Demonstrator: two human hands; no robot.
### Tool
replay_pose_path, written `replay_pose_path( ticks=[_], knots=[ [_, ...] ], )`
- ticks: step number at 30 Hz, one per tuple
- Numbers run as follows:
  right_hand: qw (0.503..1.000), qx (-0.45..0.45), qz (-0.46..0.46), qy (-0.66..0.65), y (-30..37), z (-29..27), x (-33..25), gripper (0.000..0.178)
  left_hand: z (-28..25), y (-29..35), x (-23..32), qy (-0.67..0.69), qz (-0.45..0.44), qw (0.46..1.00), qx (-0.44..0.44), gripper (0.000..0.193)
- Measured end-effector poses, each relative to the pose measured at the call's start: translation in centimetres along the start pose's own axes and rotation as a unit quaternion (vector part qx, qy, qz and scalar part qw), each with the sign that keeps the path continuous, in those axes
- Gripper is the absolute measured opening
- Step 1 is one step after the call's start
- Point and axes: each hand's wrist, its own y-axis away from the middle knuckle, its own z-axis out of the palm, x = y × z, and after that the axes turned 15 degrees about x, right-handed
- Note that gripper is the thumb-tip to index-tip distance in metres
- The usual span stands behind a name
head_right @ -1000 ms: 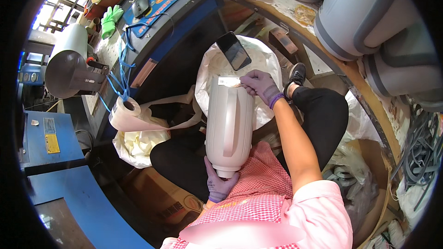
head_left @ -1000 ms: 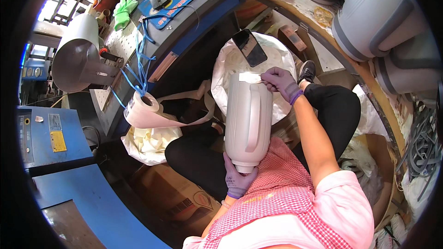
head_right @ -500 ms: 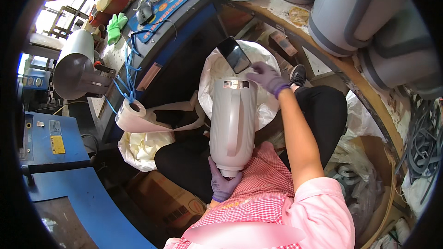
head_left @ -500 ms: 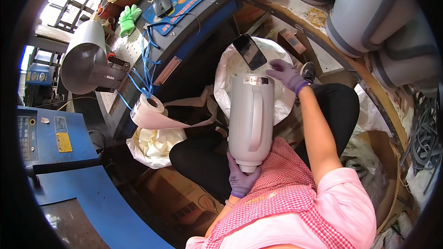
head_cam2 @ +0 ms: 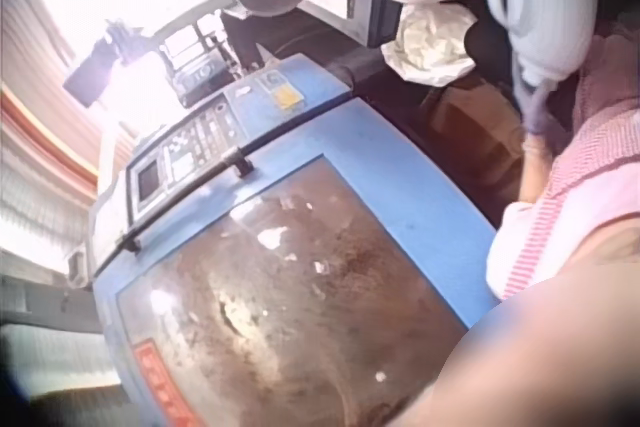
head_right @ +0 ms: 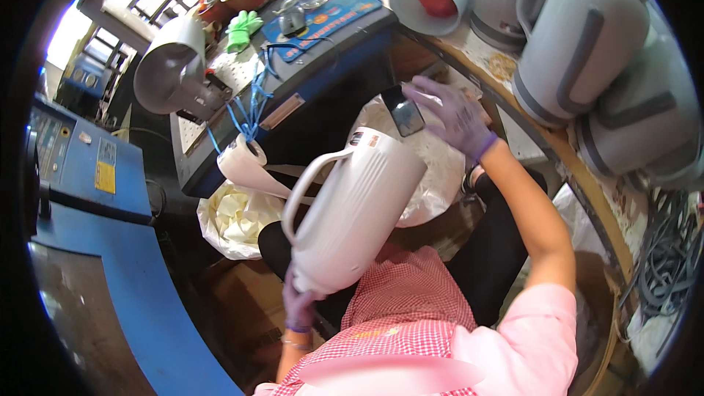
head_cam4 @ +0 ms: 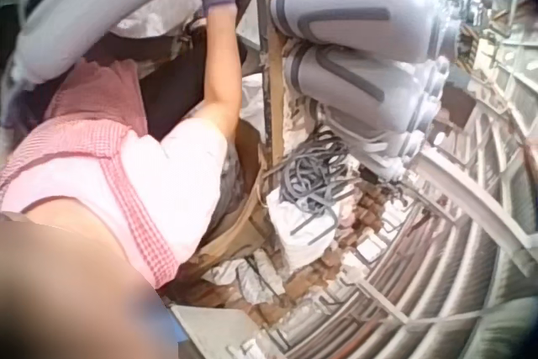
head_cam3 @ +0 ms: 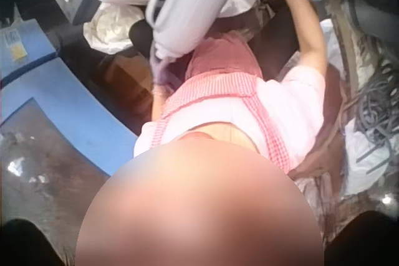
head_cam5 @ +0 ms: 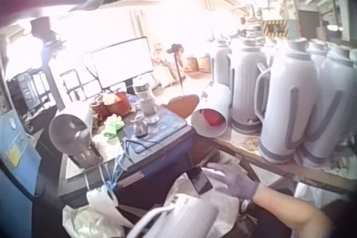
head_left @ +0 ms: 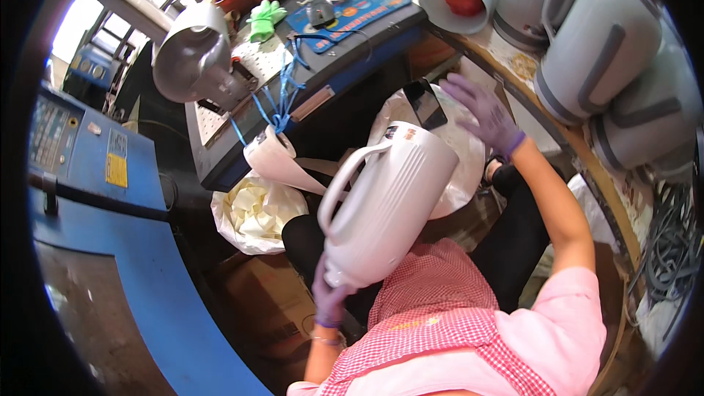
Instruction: The person assembles white electric kettles by inserting internal components, attaching grey handles, and screwing on lids. They work in a repetitive cycle, picking up kettle bodies, inserting parts, and attaching handles and lids before placing the finished units on a nearby table.
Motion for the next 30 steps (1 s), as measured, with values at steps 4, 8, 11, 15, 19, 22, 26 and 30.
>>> replay_pose_path(
  ticks=[4,8,11,15,19,22,26,30],
  knots=[
    [0.981,-0.016,-0.191,-0.023,-1.3,-4.8,-8.1,0.054,-7.2,-3.4,7.3,0.018,0.028,0.999,-0.040,0.072],
    [0.978,-0.033,-0.113,-0.174,-1.4,-4.9,-10.3,0.051,-8.6,-7.6,16.0,-0.049,0.159,0.979,-0.114,0.095],
    [0.967,-0.080,0.038,-0.240,-1.3,-4.3,-10.9,0.052,-1.4,-11.4,19.7,-0.027,0.275,0.904,-0.327,0.113],
    [0.900,-0.205,0.162,-0.349,0.3,-4.1,-13.3,0.053,7.2,-9.5,18.9,0.068,0.324,0.863,-0.382,0.139],
    [0.841,-0.284,0.217,-0.406,2.2,-4.0,-14.6,0.054,12.2,-9.0,16.4,0.179,0.174,0.948,-0.198,0.134],
    [0.806,-0.305,0.257,-0.437,2.7,-3.4,-14.8,0.055,13.3,-10.9,14.2,0.223,0.233,0.937,-0.134,0.100],
    [0.766,-0.317,0.308,-0.466,3.5,-3.2,-14.6,0.057,11.4,-11.1,13.4,0.247,0.212,0.923,-0.206,0.075],
    [0.792,-0.301,0.327,-0.418,3.8,-5.3,-13.5,0.058,7.8,-10.1,18.3,0.341,0.332,0.876,-0.078,0.071]
  ],
)
